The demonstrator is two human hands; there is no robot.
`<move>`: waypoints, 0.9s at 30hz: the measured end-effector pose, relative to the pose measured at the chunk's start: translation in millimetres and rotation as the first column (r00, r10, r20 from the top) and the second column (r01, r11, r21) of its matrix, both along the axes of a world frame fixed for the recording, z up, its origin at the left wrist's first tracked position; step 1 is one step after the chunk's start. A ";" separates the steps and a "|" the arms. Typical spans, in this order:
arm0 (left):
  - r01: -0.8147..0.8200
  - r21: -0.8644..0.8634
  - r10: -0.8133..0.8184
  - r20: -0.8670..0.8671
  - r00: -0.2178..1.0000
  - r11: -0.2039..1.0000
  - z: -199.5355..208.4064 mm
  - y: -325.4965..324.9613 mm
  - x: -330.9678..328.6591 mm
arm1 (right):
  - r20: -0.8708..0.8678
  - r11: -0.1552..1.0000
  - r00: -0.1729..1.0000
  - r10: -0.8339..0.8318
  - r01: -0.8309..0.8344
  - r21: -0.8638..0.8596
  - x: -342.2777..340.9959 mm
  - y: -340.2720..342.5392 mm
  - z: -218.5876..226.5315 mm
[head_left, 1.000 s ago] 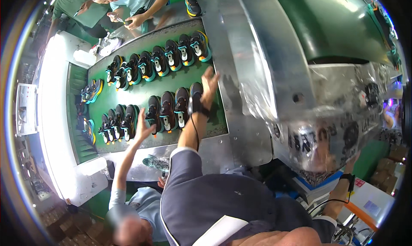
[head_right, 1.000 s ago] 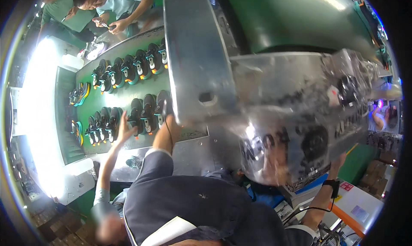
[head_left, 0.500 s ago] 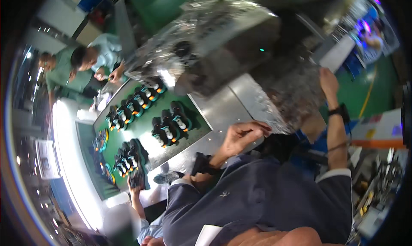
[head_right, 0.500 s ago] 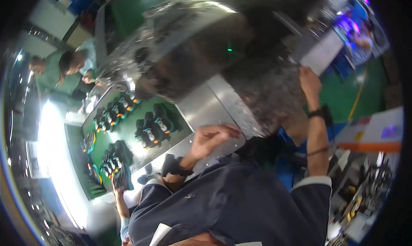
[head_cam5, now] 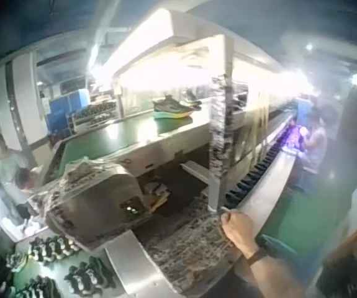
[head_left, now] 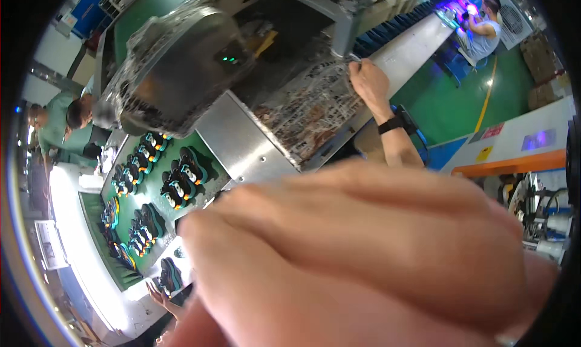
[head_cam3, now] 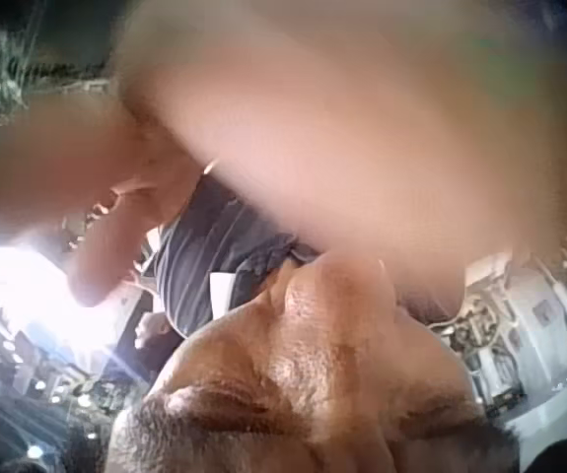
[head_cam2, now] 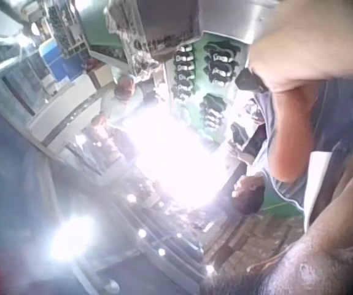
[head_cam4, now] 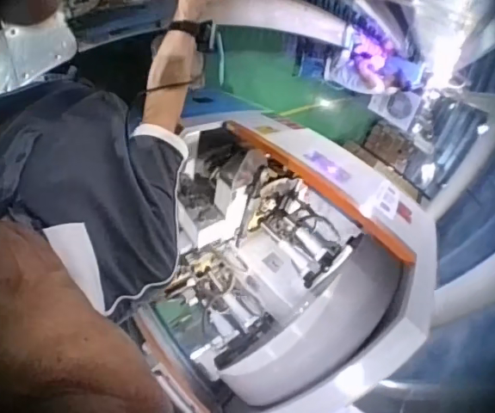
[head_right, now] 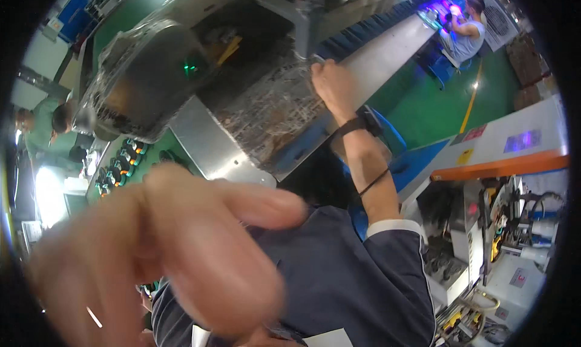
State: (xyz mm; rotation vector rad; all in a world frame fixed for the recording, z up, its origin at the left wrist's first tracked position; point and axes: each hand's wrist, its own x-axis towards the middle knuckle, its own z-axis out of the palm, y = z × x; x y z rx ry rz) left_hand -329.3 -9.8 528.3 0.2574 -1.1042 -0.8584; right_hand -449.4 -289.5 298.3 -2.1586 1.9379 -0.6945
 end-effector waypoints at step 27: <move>0.374 -0.311 -0.405 -0.040 0.913 0.874 -26.7 -46.8 -105.9 | -0.062 0.943 0.992 0.107 -0.121 -0.311 -10.8 -5.9 -21.6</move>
